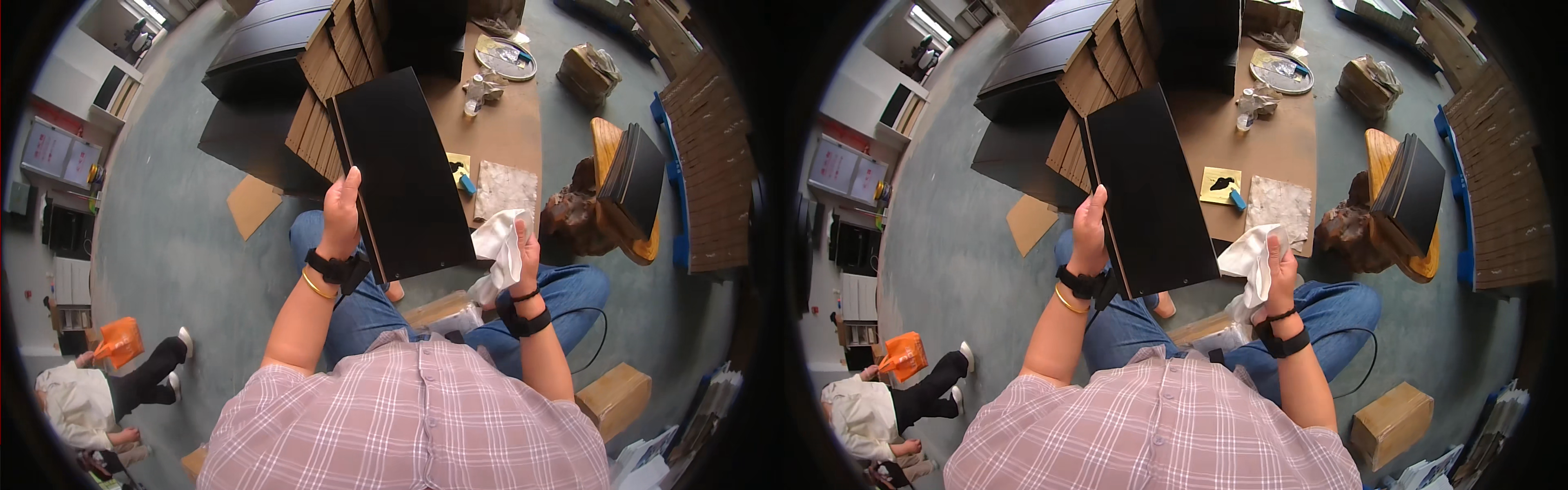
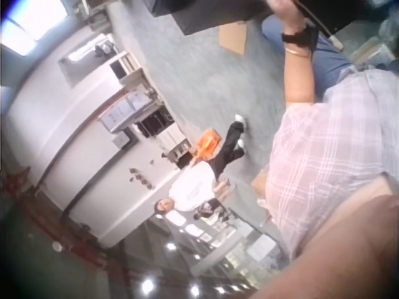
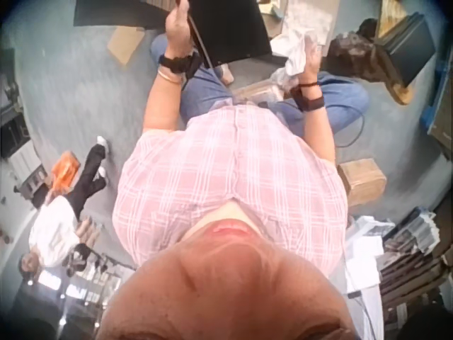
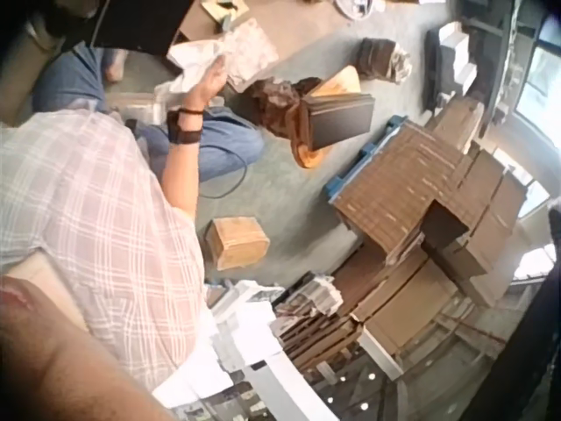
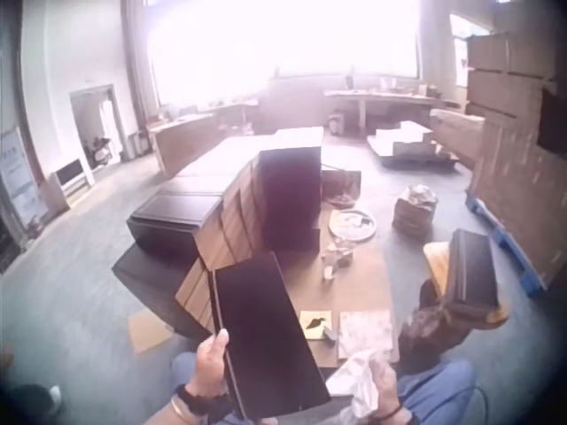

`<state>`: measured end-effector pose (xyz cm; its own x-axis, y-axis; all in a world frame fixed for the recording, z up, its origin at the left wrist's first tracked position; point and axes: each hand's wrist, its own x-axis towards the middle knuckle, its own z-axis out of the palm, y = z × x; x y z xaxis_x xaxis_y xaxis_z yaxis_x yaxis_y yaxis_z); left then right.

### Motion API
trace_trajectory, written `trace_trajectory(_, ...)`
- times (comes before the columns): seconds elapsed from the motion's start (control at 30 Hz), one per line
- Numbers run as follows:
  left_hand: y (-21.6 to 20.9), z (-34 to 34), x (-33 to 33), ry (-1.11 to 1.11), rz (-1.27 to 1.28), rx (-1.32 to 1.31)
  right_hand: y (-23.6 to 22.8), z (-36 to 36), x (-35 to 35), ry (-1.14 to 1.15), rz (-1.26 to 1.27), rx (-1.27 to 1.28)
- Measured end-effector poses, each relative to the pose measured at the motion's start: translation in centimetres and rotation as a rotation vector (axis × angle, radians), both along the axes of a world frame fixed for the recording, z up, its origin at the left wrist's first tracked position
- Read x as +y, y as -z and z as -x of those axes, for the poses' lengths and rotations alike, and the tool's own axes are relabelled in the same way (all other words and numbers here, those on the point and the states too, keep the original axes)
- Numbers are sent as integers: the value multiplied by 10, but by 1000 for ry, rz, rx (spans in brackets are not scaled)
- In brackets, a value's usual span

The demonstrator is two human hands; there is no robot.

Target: Wiping and sanding black furniture panels on a workbench.

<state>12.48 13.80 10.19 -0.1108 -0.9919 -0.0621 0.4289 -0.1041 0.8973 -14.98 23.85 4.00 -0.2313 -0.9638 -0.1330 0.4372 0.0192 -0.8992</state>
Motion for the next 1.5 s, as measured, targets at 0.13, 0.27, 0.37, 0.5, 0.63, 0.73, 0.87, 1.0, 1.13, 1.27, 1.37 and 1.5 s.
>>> trace_trajectory(0.13, 10, 7, 10, 184, -25, 15, -46, -33, -5, -203, 36, -310)
trace_trajectory(0.27, 21, 15, 15, 107, -192, -341, -89, -77, -10, -301, 264, 229)
trace_trajectory(0.37, 39, 8, 14, 118, -189, -424, -83, -87, -7, -275, 277, 270)
trace_trajectory(0.5, 38, 11, 18, 63, -162, -397, -70, -86, -5, -190, 117, -84)
trace_trajectory(0.63, 29, 11, 23, 137, -215, -174, -68, -55, -14, -35, 52, -492)
trace_trajectory(0.73, 39, 18, 26, 158, -179, -175, -78, -64, -2, -182, 138, -324)
trace_trajectory(0.87, 41, 30, 37, 240, -106, -142, -102, -100, -6, -246, 303, 95)
trace_trajectory(1.0, 36, 22, 46, 299, -40, -258, -119, -92, -56, -31, 304, -38)
trace_trajectory(1.13, 27, 29, 48, 394, -165, -213, -96, -60, -127, 35, 235, -98)
trace_trajectory(1.27, 27, 33, 58, 402, -194, -122, -70, -43, -152, 147, 53, -368)
trace_trajectory(1.37, 26, 34, 51, 424, -349, 19, -57, -33, -128, 168, 99, -383)
trace_trajectory(1.5, 69, 35, 44, 544, -97, -294, -98, -80, -39, 16, 444, 134)
